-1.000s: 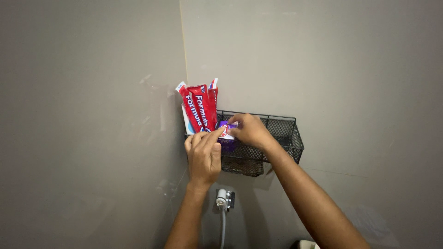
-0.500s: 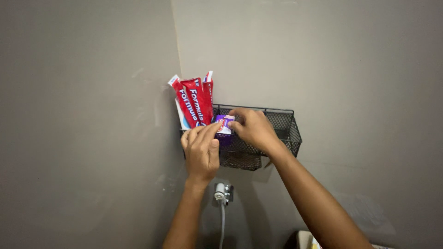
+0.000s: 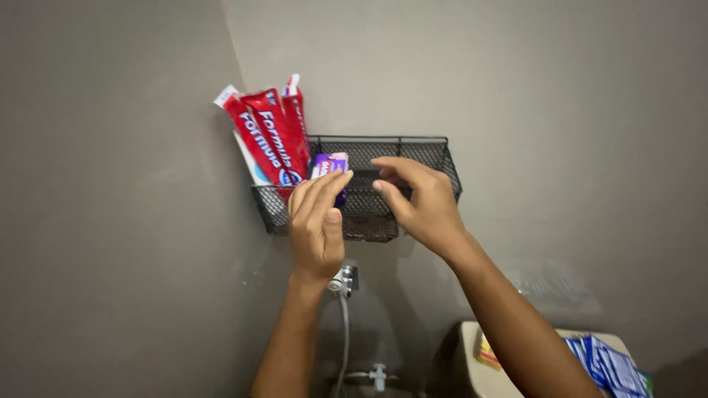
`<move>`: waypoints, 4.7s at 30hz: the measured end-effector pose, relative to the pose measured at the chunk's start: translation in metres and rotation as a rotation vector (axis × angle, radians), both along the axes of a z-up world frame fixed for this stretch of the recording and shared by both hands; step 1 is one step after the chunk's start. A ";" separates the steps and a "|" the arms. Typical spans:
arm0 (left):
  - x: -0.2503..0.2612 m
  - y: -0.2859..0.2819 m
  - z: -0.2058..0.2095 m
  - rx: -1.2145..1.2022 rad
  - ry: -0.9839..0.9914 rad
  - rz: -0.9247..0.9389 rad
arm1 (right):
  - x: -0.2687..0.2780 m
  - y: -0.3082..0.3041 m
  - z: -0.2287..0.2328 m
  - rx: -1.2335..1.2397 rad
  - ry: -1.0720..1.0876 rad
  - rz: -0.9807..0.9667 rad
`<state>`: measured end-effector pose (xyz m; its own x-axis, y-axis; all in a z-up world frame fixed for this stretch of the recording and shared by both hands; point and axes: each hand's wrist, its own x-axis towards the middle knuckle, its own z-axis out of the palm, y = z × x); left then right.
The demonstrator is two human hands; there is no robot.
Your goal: Organize various toiletries like toothpaste, toothbrushes, and soap into a wall-mounted wire basket.
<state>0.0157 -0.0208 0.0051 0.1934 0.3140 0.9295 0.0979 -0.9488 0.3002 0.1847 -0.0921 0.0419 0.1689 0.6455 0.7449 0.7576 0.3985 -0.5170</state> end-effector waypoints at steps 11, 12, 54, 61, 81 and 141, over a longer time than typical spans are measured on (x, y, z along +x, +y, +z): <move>0.032 -0.038 -0.014 -0.025 -0.005 -0.237 | 0.017 -0.062 -0.021 0.212 -0.034 -0.117; 0.036 -0.043 -0.016 -0.037 -0.003 -0.277 | 0.020 -0.068 -0.024 0.216 -0.012 -0.123; 0.244 -0.120 -0.406 -0.818 0.638 -0.630 | 0.202 -0.223 -0.445 -0.253 0.999 -0.595; 0.267 -0.127 -0.506 -1.104 0.744 -0.511 | 0.198 -0.222 -0.509 -0.450 1.228 -0.642; 0.286 -0.149 -0.560 -1.292 0.584 -0.612 | 0.190 -0.205 -0.535 -0.609 1.118 -0.705; 0.226 -0.117 -0.386 -1.532 0.110 -0.912 | 0.173 -0.204 -0.393 0.010 1.475 -0.181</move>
